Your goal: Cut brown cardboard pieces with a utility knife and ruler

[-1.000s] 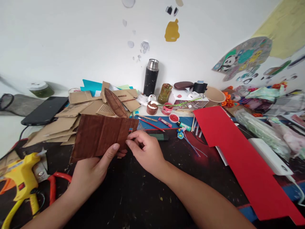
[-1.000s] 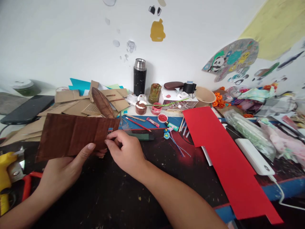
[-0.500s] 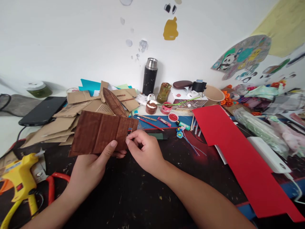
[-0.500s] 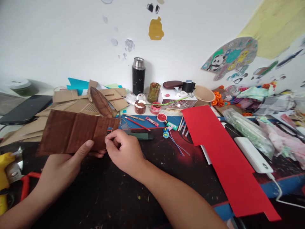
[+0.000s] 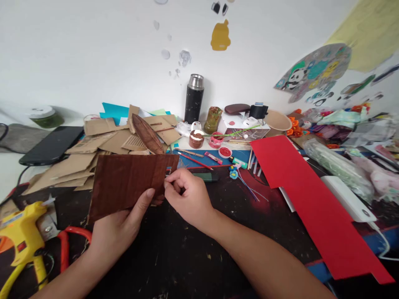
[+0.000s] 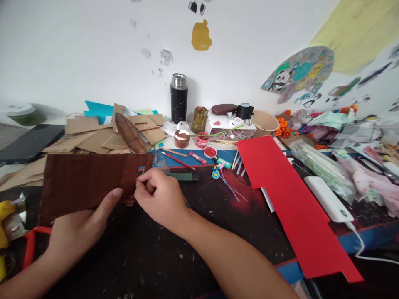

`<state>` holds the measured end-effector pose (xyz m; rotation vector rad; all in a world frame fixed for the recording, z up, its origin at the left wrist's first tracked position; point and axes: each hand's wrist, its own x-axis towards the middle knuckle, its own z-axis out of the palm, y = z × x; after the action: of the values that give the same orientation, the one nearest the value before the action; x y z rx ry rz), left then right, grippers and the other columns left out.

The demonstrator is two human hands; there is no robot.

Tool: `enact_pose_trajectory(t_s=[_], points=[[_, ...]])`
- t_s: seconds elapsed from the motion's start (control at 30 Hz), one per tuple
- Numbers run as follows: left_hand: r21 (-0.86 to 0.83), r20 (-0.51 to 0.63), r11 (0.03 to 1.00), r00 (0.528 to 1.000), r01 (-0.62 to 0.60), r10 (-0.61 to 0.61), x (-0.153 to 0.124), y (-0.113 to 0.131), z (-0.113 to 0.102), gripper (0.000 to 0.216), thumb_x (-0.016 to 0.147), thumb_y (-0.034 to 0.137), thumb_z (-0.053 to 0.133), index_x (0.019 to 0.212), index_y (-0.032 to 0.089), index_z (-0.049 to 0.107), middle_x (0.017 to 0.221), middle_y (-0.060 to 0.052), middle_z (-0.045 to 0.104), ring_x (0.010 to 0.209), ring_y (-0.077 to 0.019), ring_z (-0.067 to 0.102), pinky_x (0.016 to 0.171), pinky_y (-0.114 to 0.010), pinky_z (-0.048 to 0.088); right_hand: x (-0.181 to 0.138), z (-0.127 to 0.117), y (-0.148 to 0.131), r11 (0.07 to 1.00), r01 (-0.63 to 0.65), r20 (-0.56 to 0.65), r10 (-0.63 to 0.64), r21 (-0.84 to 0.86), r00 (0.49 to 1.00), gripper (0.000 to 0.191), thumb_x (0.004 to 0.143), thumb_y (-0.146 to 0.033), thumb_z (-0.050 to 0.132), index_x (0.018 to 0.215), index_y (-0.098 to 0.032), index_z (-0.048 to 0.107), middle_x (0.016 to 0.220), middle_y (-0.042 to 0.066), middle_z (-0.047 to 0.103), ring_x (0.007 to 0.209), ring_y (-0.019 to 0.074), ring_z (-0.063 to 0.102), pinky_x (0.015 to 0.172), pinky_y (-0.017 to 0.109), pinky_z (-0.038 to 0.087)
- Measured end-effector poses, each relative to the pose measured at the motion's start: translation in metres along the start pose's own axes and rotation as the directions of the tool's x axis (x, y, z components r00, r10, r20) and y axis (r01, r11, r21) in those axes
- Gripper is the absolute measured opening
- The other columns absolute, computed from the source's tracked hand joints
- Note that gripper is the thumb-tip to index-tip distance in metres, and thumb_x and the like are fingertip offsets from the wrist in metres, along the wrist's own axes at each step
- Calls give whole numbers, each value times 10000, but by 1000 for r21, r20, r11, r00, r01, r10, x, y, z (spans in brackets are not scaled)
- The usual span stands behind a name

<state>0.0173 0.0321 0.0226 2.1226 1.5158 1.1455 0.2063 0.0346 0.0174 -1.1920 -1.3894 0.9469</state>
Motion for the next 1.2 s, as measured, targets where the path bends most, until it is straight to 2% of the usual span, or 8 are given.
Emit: enact_pose_trajectory(t_s=[0.13,0.27,0.37,0.47,0.67,0.77,0.93,1.2], points=[[248,-48,945,971,-214,233,-6,-12,4,459,1078,548,527,859,255,804,788,-46,823,776,-310,795,815,-444,616,0,2,-2,999,-18,-9,18,45,1000,95,917,-322,674,897,-251,615,560,-117,504,460,99,450,499,246,347],[153,-6,944,955,-293,298,-11,-20,11,325,1068,465,577,1112,246,813,1046,-59,871,942,-277,831,892,-385,640,1,2,-2,992,-54,-29,57,118,998,127,930,-335,681,896,-258,585,535,-134,469,424,100,449,484,247,339],[82,-11,979,982,-189,190,-8,-17,12,403,1040,570,588,1044,247,829,1022,-76,877,974,-307,838,907,-411,661,3,-1,-2,981,-89,-48,98,171,994,154,937,-344,692,891,-262,569,517,-138,467,400,100,446,461,243,326],[-8,5,996,996,93,-93,2,-5,4,492,987,675,600,778,279,805,808,-37,852,841,-311,834,858,-433,688,6,-4,-2,973,-94,-85,114,209,990,157,937,-340,692,885,-261,566,508,-134,487,381,97,445,443,237,329],[-386,174,739,830,553,-530,18,10,-7,578,840,789,719,759,225,817,779,-91,858,778,-331,846,834,-472,722,11,-12,-4,940,-135,-34,153,314,988,268,962,-454,710,890,-271,527,509,-143,474,358,89,432,396,223,288],[-531,184,610,783,588,-594,18,9,-5,555,778,748,824,833,196,811,798,-102,859,741,-322,837,775,-448,729,11,-13,-2,936,-163,22,164,311,986,345,992,-527,693,851,-272,508,498,-137,463,357,87,433,394,225,279],[-761,193,414,783,499,-591,22,15,-3,511,730,525,951,1061,173,786,914,-64,863,657,-234,786,600,-339,699,8,-11,1,942,-205,119,179,267,977,415,1032,-545,654,772,-268,488,450,-125,436,356,87,417,406,231,273],[-731,227,432,784,529,-577,20,14,-2,470,740,588,949,1009,227,812,874,-58,857,671,-249,792,601,-340,703,10,-8,3,912,-232,210,167,339,963,331,987,-531,727,922,-241,582,668,-88,591,430,86,524,434,229,365]])
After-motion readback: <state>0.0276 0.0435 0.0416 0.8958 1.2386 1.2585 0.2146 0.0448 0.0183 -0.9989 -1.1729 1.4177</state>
